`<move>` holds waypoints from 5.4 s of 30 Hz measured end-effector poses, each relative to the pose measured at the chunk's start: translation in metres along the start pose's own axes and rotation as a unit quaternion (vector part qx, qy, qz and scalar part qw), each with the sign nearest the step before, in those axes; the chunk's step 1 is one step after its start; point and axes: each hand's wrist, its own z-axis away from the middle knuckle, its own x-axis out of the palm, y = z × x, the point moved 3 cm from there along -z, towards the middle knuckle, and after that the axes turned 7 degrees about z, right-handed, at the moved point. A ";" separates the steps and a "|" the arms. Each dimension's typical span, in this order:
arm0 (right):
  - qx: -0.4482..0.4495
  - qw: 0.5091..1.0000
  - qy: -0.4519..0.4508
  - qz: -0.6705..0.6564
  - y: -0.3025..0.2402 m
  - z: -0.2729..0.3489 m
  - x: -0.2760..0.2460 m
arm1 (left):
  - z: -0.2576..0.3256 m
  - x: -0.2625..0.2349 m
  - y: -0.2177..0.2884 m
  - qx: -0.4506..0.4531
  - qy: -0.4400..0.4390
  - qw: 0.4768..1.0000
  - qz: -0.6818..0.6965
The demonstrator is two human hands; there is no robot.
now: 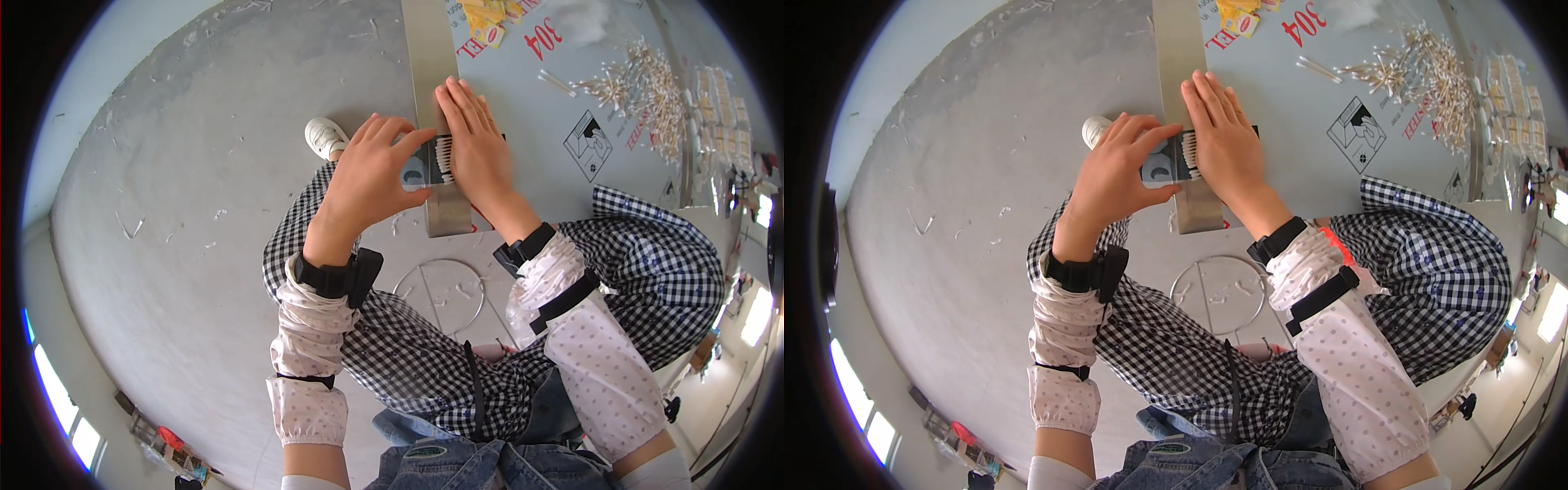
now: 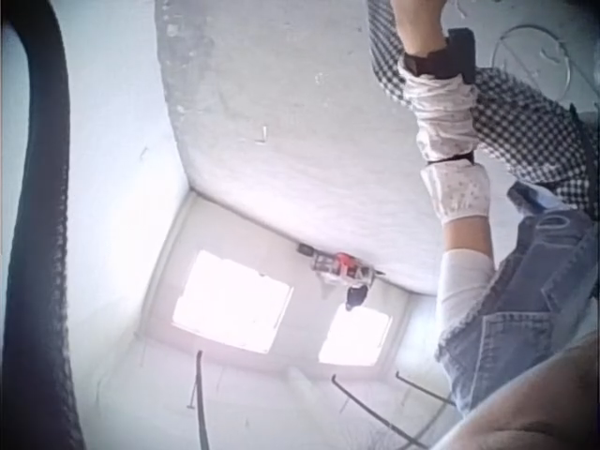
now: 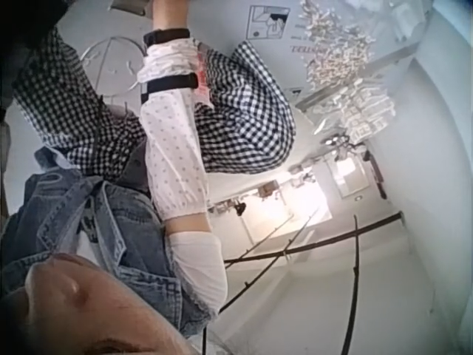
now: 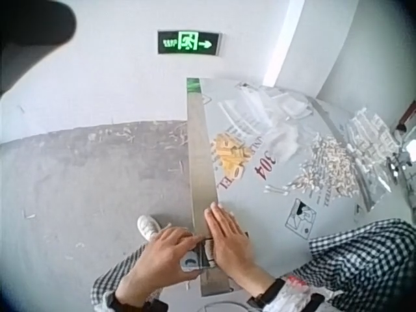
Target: The recorder is sorting, counting, and arranging cotton swabs into plastic bags for packaging.
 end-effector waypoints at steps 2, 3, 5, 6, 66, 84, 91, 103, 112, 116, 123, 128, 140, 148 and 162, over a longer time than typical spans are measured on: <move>0.001 1.000 0.005 -0.002 0.000 0.000 0.000 | 0.002 0.001 0.000 0.002 0.015 1.000 0.006; 0.002 1.000 0.011 -0.005 0.000 0.000 0.000 | 0.003 0.001 0.000 0.004 0.030 0.999 0.013; 0.003 1.000 0.007 0.001 0.001 0.001 -0.001 | 0.004 0.003 0.000 0.013 0.046 0.999 0.011; 0.005 1.000 0.003 0.007 0.001 0.000 -0.002 | 0.004 0.003 0.001 0.022 0.062 0.998 0.009; 0.086 0.990 0.045 -0.107 -0.035 -0.001 0.003 | 0.011 0.016 -0.013 0.041 0.073 0.995 0.051; 0.219 0.942 0.001 -0.255 0.117 -0.095 -0.007 | 0.021 0.077 0.034 -0.080 0.032 0.988 -0.129; 0.197 0.969 -0.038 -0.146 0.134 -0.115 0.012 | 0.020 0.080 0.035 -0.089 0.004 0.980 -0.176; 0.288 0.860 -0.097 -0.409 0.073 -0.065 -0.040 | 0.025 0.069 0.035 -0.087 0.036 0.986 -0.136; 0.302 0.828 -0.179 -0.437 0.021 0.007 -0.060 | 0.056 0.035 -0.032 -0.261 0.360 0.875 0.189; 0.257 0.887 -0.166 -0.345 0.006 0.011 -0.057 | 0.050 0.042 -0.037 -0.313 0.277 0.824 0.383; 0.181 0.940 -0.114 -0.265 -0.003 0.009 -0.050 | 0.040 0.041 -0.018 -0.361 0.205 0.827 0.380; 0.158 0.956 -0.082 -0.235 -0.007 0.008 -0.041 | 0.040 0.047 -0.018 -0.348 0.221 0.809 0.420; 0.183 0.951 -0.052 -0.244 -0.020 0.006 -0.027 | 0.040 0.048 -0.020 -0.328 0.228 0.818 0.415; 0.249 0.882 0.095 -0.388 -0.008 0.026 -0.028 | 0.039 0.047 -0.019 -0.343 0.222 0.817 0.406; 0.313 0.743 0.138 -0.575 -0.036 0.035 -0.010 | 0.043 0.053 -0.022 -0.350 0.280 0.790 0.418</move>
